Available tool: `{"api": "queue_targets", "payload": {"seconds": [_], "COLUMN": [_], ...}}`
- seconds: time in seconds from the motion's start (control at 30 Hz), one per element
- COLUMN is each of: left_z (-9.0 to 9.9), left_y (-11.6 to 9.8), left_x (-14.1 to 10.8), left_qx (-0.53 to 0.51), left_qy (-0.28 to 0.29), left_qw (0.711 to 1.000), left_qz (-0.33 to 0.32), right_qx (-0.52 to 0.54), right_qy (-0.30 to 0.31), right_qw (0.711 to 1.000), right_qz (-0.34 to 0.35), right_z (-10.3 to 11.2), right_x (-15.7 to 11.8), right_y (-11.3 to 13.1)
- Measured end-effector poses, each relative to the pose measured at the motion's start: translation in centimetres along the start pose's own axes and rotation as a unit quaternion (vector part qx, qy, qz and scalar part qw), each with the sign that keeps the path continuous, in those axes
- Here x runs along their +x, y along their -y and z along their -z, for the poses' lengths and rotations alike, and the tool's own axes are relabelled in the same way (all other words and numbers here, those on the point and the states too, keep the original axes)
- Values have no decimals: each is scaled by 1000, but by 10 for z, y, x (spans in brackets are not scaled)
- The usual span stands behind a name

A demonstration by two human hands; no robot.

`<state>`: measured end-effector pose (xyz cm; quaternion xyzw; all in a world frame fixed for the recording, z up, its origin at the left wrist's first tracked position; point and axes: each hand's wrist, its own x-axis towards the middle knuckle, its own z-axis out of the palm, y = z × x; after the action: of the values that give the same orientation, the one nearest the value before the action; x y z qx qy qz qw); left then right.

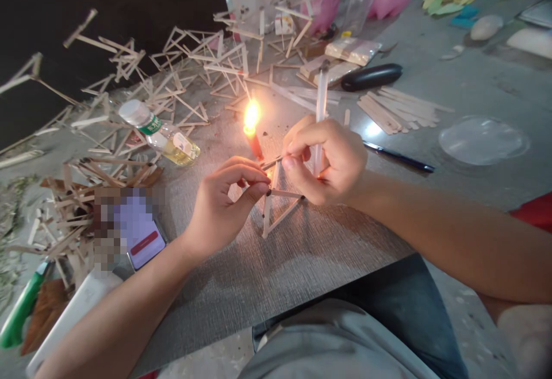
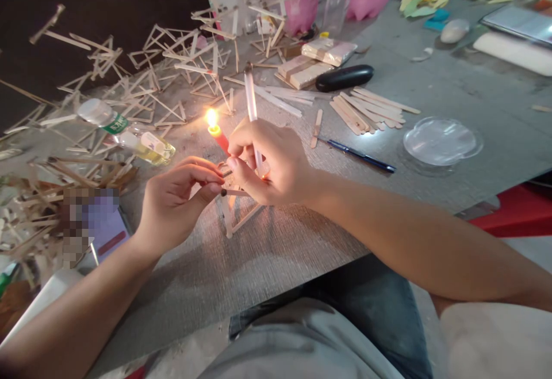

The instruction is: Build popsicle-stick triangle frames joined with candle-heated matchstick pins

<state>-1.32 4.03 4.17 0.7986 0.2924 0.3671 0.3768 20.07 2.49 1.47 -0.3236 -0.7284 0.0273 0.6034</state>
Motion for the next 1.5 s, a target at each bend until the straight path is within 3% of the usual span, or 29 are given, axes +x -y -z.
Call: {"api": "queue_targets", "payload": {"seconds": [0.7, 0.97, 1.23, 1.33, 1.4, 1.5], "left_z": [0, 0, -14, -28, -40, -54], "left_y": [1, 0, 12, 13, 9, 3], "left_x": [0, -2, -16, -25, -32, -39], "left_qx": [-36, -76, -177, -220, -233, -238], "left_qy": [7, 2, -83, -147, -210, -246], "left_qw": [999, 996, 974, 954, 937, 929], "left_qz": [7, 52, 113, 138, 153, 143], "right_qx": [21, 1, 23, 59, 71, 40], "right_qy": [-1, 6, -9, -12, -29, -25], "right_qw": [1000, 1000, 999, 997, 997, 999], "right_qz": [19, 3, 39, 51, 32, -10], "right_z": [1, 1, 3, 2, 1, -1], "right_x": [-1, -1, 2, 2, 2, 4], "right_y": [-1, 0, 3, 5, 5, 5]}}
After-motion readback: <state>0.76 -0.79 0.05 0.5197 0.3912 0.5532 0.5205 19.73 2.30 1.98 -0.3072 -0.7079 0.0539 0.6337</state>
